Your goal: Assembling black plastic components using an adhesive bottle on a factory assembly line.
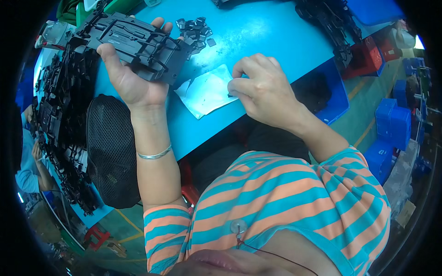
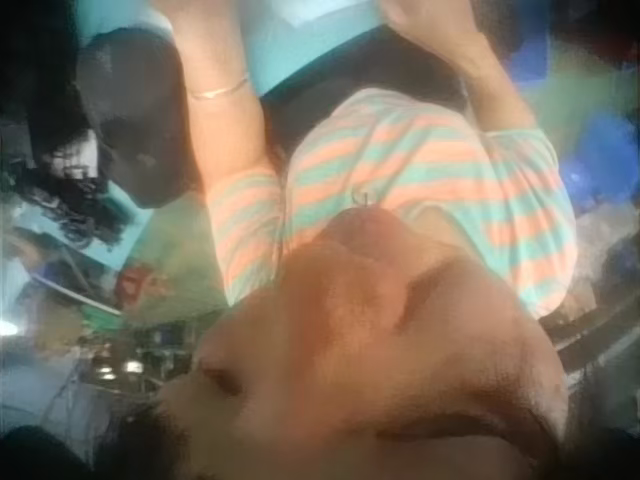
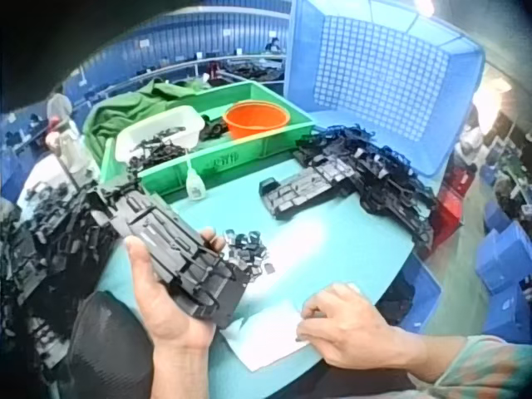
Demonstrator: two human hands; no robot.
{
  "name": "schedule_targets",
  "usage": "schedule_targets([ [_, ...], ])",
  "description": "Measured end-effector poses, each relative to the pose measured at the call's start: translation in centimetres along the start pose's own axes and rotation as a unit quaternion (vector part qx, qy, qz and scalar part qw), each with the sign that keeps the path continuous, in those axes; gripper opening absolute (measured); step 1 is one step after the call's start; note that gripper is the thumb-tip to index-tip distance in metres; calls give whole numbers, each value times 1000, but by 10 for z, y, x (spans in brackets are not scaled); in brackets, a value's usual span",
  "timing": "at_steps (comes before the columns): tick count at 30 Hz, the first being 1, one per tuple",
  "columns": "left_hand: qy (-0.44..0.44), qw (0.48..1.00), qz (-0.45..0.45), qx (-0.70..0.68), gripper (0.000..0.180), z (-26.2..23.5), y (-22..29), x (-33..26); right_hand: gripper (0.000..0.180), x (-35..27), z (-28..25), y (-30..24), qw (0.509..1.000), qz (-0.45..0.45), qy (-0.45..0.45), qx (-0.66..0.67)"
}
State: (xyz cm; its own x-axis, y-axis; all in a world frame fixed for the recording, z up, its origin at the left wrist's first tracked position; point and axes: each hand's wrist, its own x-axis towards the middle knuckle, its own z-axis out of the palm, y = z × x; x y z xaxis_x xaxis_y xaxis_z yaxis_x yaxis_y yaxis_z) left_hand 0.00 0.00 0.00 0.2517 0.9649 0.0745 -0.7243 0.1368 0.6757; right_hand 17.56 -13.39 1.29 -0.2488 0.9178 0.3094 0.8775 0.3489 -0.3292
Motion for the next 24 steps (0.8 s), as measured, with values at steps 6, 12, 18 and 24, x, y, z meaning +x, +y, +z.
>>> schedule_targets([
  [6, -3, 999, 0, -42, 68, 3, 2, -1, 10, 1, 3, -1, 1000, -11, 10, 3],
  [12, -3, 1000, -4, 8, 83, 3, 3, -2, 9, 6, -5, -1, 997, -41, -37, -61],
  [18, 6, 999, -8, -47, 69, 5, 2, -2, 13, 10, -10, -2, 990, -85, -56, -97],
  [24, -11, 998, -3, -55, 70, 6, 1, -1, 4, 17, -23, 11, 999, -29, 3, 22],
])
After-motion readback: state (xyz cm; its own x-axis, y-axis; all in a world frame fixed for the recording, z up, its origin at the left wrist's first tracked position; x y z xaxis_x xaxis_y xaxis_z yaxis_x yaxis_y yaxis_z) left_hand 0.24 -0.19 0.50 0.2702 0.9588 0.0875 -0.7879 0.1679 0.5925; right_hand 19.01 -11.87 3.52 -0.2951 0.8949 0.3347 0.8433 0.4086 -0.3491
